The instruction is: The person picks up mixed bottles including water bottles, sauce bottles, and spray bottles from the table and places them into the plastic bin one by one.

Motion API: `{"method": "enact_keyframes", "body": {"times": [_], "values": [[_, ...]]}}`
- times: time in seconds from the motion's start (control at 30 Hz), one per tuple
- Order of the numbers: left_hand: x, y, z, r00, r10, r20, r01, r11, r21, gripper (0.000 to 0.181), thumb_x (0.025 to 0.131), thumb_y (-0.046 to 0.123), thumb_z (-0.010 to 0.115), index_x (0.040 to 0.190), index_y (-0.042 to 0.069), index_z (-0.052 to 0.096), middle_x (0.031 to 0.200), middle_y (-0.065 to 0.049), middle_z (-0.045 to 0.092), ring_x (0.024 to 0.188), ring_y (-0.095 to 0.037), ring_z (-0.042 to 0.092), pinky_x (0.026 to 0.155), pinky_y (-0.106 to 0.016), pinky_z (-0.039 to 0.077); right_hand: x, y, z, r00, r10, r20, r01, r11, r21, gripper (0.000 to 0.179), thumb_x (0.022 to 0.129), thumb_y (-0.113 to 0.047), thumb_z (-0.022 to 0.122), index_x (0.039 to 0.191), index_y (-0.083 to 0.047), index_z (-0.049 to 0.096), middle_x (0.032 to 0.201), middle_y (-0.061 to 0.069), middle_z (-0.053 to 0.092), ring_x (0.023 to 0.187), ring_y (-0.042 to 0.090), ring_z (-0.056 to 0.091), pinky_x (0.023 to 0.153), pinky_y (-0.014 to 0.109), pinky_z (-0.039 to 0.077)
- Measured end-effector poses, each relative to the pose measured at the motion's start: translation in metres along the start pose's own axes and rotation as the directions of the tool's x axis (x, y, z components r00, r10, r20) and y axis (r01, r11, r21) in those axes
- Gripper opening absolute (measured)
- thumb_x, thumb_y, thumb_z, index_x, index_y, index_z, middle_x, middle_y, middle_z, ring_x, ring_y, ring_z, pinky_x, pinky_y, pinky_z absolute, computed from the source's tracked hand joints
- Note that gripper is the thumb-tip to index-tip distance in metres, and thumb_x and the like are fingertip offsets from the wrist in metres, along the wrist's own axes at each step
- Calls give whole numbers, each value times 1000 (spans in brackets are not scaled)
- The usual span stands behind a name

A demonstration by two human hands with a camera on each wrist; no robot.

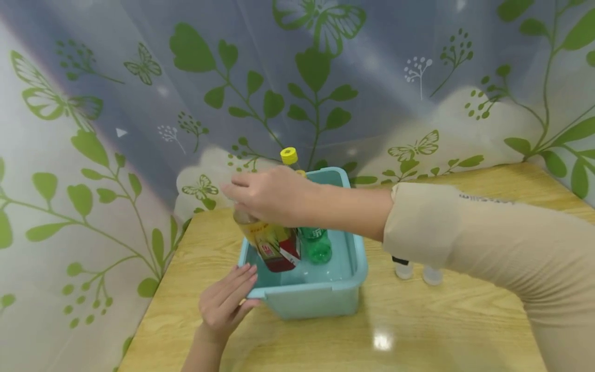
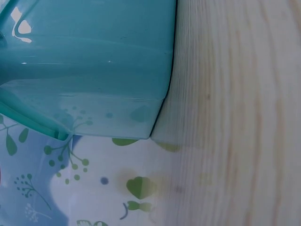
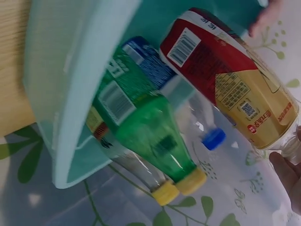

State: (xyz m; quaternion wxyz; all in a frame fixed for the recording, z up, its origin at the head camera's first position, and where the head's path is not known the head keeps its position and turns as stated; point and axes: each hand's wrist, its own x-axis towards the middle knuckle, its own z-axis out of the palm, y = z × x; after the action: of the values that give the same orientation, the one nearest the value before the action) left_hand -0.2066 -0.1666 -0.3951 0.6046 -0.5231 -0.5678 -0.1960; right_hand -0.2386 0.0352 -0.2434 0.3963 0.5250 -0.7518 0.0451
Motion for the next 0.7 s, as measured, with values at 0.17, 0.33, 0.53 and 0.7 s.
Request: {"method": "enact_keyframes", "body": {"times": [0.17, 0.33, 0.53, 0.7], "values": [[-3, 0, 1, 1000, 0, 3, 0, 1000, 0, 41, 92, 30, 61, 76, -6, 73, 77, -18, 72, 66, -28, 71, 71, -35, 60, -8, -4, 9, 999, -8, 37, 6, 999, 39, 25, 90, -18, 66, 110, -3, 63, 101, 7, 66, 79, 13, 67, 50, 21, 53], [-5, 0, 0, 1000, -8, 10, 8, 1000, 0, 40, 91, 31, 61, 78, -6, 73, 77, -19, 72, 67, -28, 71, 72, -34, 60, -14, -6, 19, 996, -20, 82, 15, 998, 63, 17, 90, -17, 65, 100, -4, 63, 95, 5, 64, 73, 10, 63, 49, 19, 50], [-3, 0, 0, 1000, -2, 12, 2, 1000, -5, 40, 91, 30, 62, 79, -6, 73, 78, -19, 72, 67, -28, 71, 73, -35, 60, -19, -6, 25, 982, -17, 186, -3, 994, 108, 21, 91, -19, 65, 101, -1, 61, 98, 7, 64, 74, 12, 65, 58, 19, 55], [-2, -1, 1, 1000, 3, 10, -3, 1000, -6, 40, 92, 30, 61, 79, -6, 73, 77, -19, 71, 67, -28, 71, 72, -35, 60, -22, -5, 32, 972, -27, 234, -11, 987, 157, 21, 92, -19, 64, 100, -1, 60, 98, 7, 64, 73, 13, 65, 62, 19, 56]]}}
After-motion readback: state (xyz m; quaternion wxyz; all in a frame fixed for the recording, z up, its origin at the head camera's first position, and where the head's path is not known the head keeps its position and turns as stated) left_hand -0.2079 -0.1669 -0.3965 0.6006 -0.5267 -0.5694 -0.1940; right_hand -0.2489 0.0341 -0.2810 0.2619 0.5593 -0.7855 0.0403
